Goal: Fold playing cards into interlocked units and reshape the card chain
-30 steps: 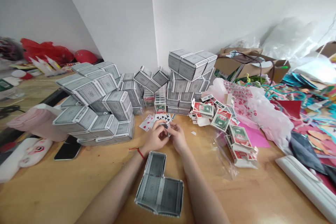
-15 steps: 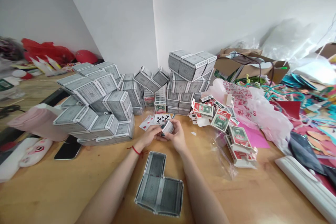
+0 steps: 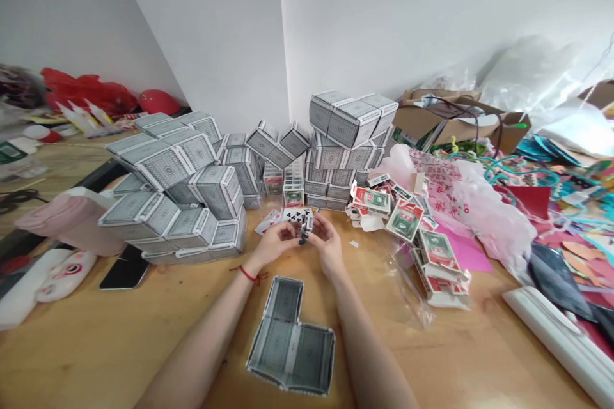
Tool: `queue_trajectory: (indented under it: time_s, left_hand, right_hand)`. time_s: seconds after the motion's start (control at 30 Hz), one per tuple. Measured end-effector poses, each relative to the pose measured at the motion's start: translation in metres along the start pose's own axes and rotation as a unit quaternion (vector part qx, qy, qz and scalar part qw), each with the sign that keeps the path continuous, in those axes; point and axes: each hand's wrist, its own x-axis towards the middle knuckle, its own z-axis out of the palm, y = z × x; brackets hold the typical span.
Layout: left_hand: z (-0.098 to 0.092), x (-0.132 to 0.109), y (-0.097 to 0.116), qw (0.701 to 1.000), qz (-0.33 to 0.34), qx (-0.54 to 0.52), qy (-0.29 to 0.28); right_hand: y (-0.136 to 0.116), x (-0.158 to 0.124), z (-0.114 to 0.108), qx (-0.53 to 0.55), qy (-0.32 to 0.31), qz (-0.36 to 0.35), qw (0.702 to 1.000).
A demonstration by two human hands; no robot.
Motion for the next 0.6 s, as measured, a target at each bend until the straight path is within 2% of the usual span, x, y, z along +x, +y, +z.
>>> queue_trajectory:
  time_s: [0.27,0.43,0.6]
  left_hand:
    - [0.0058,-0.0031,-0.0066,0.997,0.015,0.072,-0.010]
    - [0.0054,-0.0039,-0.0016,0.995,0.055,0.086,0.013]
    - [0.0055,-0.0046,0.0013,0.984,0.086,0.154,0.003]
  right_hand:
    - [-0.0007,-0.0011,-0.0045,0.019,-0.032,0.003,0.999]
    - [0.0009,-0.0003,-0.0072,0.007,-0.048,0.008,0.999]
    - [0.0026,0.0020,-0.0094,-0.014,-0.080,-0.011,0.997]
